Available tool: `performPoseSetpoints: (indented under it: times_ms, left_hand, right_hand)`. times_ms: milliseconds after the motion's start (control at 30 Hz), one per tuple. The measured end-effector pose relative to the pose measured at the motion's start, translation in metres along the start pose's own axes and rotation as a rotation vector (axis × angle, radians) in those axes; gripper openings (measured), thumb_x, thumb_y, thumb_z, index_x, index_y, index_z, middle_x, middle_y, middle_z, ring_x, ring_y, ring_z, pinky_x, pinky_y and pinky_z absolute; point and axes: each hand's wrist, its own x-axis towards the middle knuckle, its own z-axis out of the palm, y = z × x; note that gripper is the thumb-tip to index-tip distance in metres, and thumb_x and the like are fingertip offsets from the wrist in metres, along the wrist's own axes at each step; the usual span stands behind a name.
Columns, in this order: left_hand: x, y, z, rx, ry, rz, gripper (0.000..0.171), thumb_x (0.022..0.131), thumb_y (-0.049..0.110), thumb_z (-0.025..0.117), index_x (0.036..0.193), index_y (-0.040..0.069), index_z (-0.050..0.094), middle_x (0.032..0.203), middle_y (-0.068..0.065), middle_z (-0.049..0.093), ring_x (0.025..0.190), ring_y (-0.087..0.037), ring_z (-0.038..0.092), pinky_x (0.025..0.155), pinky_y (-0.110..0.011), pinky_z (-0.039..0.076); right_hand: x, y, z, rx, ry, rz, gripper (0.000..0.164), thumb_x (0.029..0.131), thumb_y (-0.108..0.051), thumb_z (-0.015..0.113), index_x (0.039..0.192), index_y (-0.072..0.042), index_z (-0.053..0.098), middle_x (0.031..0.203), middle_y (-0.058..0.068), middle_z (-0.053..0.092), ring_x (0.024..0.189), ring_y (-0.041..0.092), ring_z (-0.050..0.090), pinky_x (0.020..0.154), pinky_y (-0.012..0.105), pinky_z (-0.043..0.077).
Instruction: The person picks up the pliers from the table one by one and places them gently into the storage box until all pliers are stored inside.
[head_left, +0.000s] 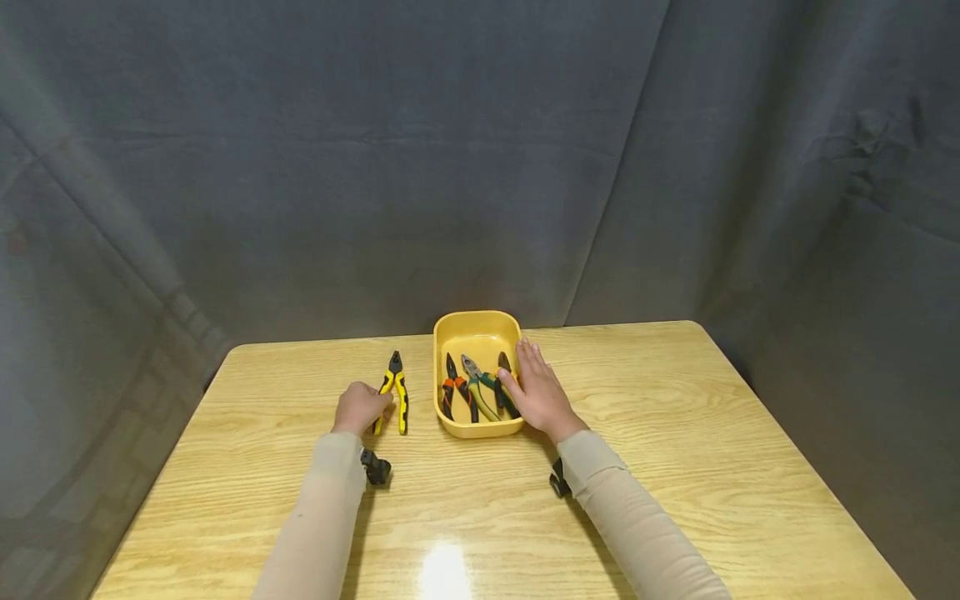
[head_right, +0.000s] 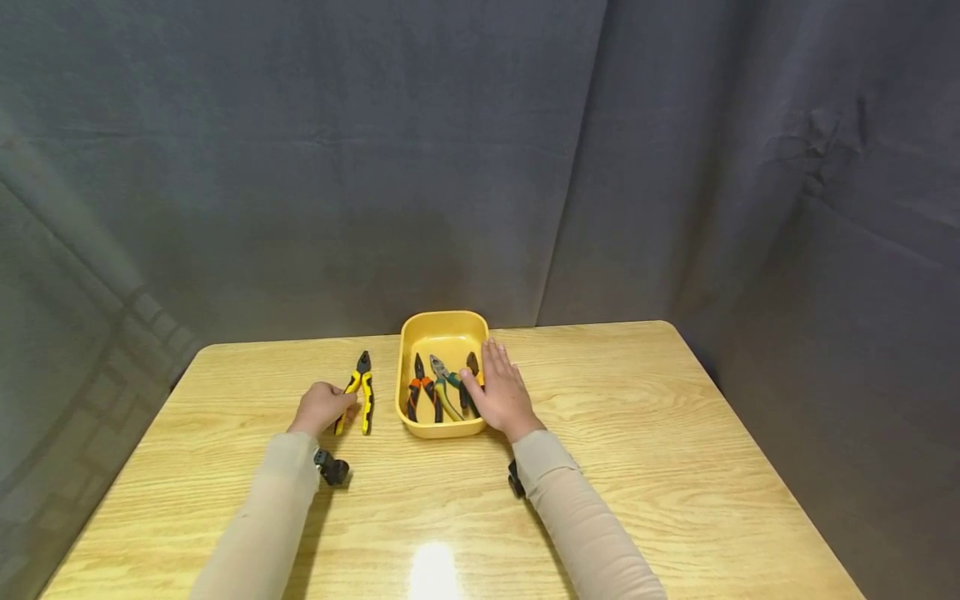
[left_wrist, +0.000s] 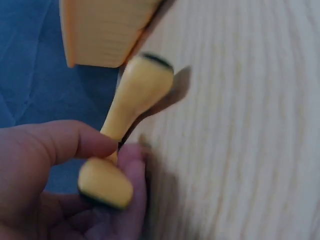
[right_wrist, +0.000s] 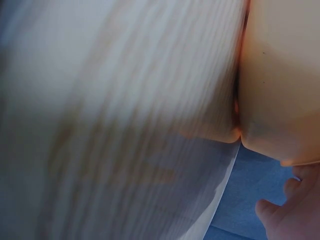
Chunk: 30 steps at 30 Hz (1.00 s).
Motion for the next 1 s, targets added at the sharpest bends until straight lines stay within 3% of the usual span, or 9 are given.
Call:
performPoseSetpoints:
  times_ms: [167, 300, 533, 733, 1000]
  left_hand:
    - [-0.001, -0.001, -0.002, -0.215, -0.143, -0.031, 0.029, 0.095, 0.010, 0.056, 0.076, -0.005, 0.071, 0.061, -0.005, 0.065, 0.053, -0.012, 0.057, 0.054, -0.023, 0.046]
    - [-0.003, -0.001, -0.004, -0.352, -0.193, -0.067, 0.030, 0.100, 0.013, 0.055, 0.090, -0.010, 0.070, 0.066, -0.004, 0.066, 0.057, -0.011, 0.062, 0.056, -0.024, 0.052]
    - [-0.005, -0.003, -0.004, -0.418, -0.185, -0.076, 0.039, 0.106, 0.022, 0.053, 0.099, -0.014, 0.068, 0.068, -0.003, 0.068, 0.059, -0.008, 0.065, 0.057, -0.023, 0.054]
    - [-0.004, -0.007, -0.002, -0.417, -0.165, -0.077, 0.041, 0.107, 0.026, 0.053, 0.108, -0.013, 0.069, 0.072, -0.002, 0.070, 0.061, -0.008, 0.067, 0.059, -0.024, 0.054]
    - [-0.004, -0.011, 0.000, -0.494, -0.146, -0.085, 0.042, 0.106, 0.025, 0.056, 0.115, -0.015, 0.065, 0.073, -0.003, 0.073, 0.063, -0.008, 0.069, 0.058, -0.021, 0.054]
  right_hand:
    - [-0.001, 0.000, 0.000, 0.001, 0.000, 0.004, 0.076, 0.109, -0.053, 0.031, 0.162, -0.003, 0.012, 0.169, 0.014, 0.009, 0.156, 0.031, 0.005, 0.123, 0.057, 0.014]
    - [-0.001, 0.000, -0.001, 0.006, 0.001, 0.007, 0.076, 0.109, -0.053, 0.032, 0.162, -0.003, 0.012, 0.170, 0.014, 0.008, 0.156, 0.031, 0.004, 0.123, 0.057, 0.014]
    - [-0.002, -0.001, -0.001, 0.009, -0.007, 0.015, 0.075, 0.109, -0.052, 0.032, 0.163, -0.004, 0.011, 0.170, 0.013, 0.007, 0.156, 0.031, 0.004, 0.123, 0.057, 0.012]
    - [-0.003, -0.001, -0.002, 0.012, 0.007, 0.006, 0.076, 0.109, -0.052, 0.033, 0.162, -0.002, 0.012, 0.169, 0.014, 0.009, 0.156, 0.033, 0.006, 0.122, 0.057, 0.013]
    - [-0.002, -0.001, -0.002, 0.008, -0.012, 0.029, 0.074, 0.109, -0.050, 0.033, 0.163, -0.005, 0.010, 0.170, 0.010, 0.005, 0.156, 0.028, 0.001, 0.124, 0.055, 0.011]
